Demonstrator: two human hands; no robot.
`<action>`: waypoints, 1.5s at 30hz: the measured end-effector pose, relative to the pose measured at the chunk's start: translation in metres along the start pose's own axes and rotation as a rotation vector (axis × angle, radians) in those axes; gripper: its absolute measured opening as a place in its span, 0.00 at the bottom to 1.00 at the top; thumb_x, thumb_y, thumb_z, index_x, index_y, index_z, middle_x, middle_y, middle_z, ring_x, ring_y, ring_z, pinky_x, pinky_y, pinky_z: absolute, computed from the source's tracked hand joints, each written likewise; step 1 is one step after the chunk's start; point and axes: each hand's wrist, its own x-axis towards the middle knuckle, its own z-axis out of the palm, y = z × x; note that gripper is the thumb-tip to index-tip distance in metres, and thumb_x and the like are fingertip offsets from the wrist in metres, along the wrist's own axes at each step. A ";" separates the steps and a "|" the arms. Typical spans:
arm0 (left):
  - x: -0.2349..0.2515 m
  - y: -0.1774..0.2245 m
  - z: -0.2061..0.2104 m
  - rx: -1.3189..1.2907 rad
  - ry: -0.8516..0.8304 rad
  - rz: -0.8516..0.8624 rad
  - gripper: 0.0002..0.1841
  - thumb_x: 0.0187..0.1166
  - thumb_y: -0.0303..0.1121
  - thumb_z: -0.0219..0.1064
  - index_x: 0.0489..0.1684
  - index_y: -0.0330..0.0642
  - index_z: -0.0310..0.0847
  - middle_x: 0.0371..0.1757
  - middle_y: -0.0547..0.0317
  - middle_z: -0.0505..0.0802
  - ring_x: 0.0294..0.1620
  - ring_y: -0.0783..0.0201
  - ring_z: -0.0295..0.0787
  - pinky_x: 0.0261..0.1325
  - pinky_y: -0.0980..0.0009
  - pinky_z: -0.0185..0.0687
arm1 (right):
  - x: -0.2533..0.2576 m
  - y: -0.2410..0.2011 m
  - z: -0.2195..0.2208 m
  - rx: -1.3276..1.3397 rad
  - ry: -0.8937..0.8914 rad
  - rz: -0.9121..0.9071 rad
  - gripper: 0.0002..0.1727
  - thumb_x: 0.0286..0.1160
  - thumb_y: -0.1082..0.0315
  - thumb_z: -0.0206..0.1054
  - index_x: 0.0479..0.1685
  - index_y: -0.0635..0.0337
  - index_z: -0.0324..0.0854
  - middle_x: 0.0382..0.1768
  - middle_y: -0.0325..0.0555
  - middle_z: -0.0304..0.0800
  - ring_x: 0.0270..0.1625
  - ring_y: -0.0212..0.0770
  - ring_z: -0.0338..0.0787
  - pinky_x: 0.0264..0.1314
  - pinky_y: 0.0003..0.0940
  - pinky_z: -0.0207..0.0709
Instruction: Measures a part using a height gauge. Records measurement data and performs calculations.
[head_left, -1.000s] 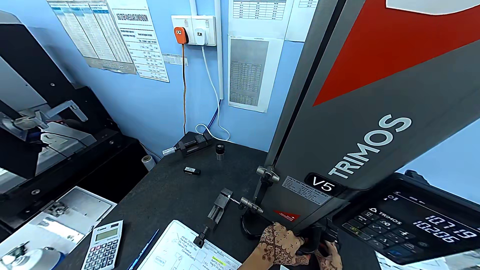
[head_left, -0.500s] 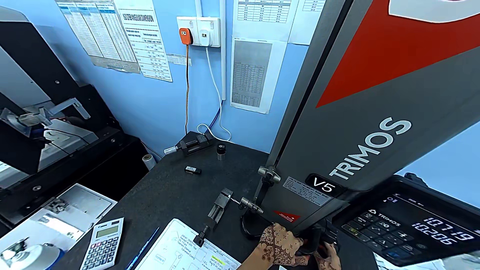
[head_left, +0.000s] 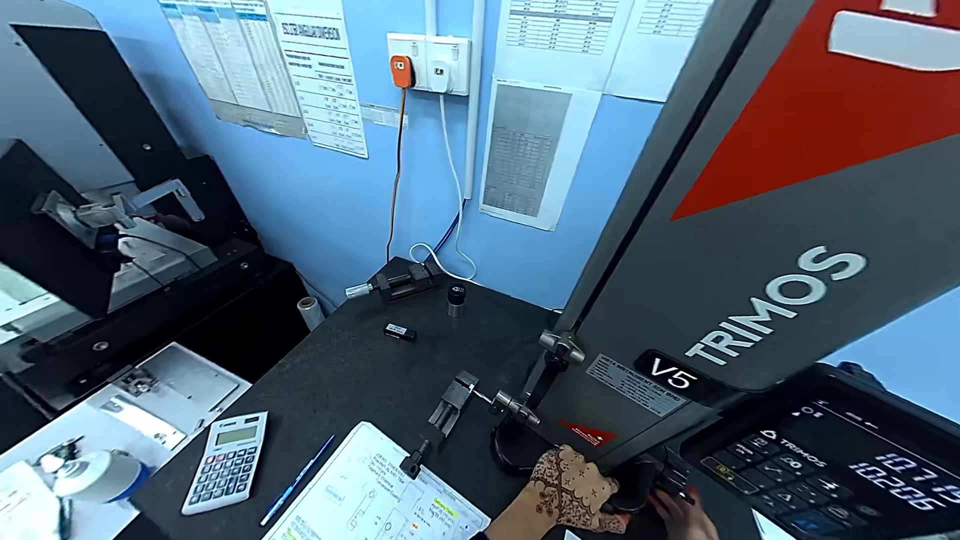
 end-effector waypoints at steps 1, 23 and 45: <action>0.000 -0.001 0.005 0.001 0.048 0.005 0.32 0.86 0.61 0.49 0.68 0.45 0.84 0.53 0.38 0.94 0.58 0.36 0.89 0.67 0.39 0.74 | 0.004 -0.009 -0.003 0.031 0.009 0.045 0.36 0.95 0.48 0.30 0.82 0.71 0.59 0.62 0.55 0.82 0.55 0.37 0.88 0.58 0.38 0.83; 0.001 -0.008 0.044 0.074 0.324 0.019 0.28 0.80 0.58 0.63 0.62 0.44 0.88 0.55 0.45 0.94 0.61 0.43 0.89 0.68 0.46 0.78 | -0.002 -0.055 -0.026 -0.163 -0.299 -0.158 0.34 0.88 0.58 0.56 0.91 0.59 0.54 0.84 0.51 0.66 0.76 0.38 0.79 0.65 0.40 0.84; 0.020 -0.016 0.048 0.123 0.246 0.050 0.34 0.82 0.65 0.53 0.64 0.46 0.87 0.51 0.47 0.96 0.54 0.44 0.92 0.60 0.44 0.82 | -0.006 0.033 -0.008 -0.490 -0.246 -0.342 0.41 0.69 0.71 0.72 0.83 0.80 0.59 0.80 0.78 0.66 0.83 0.56 0.71 0.86 0.40 0.63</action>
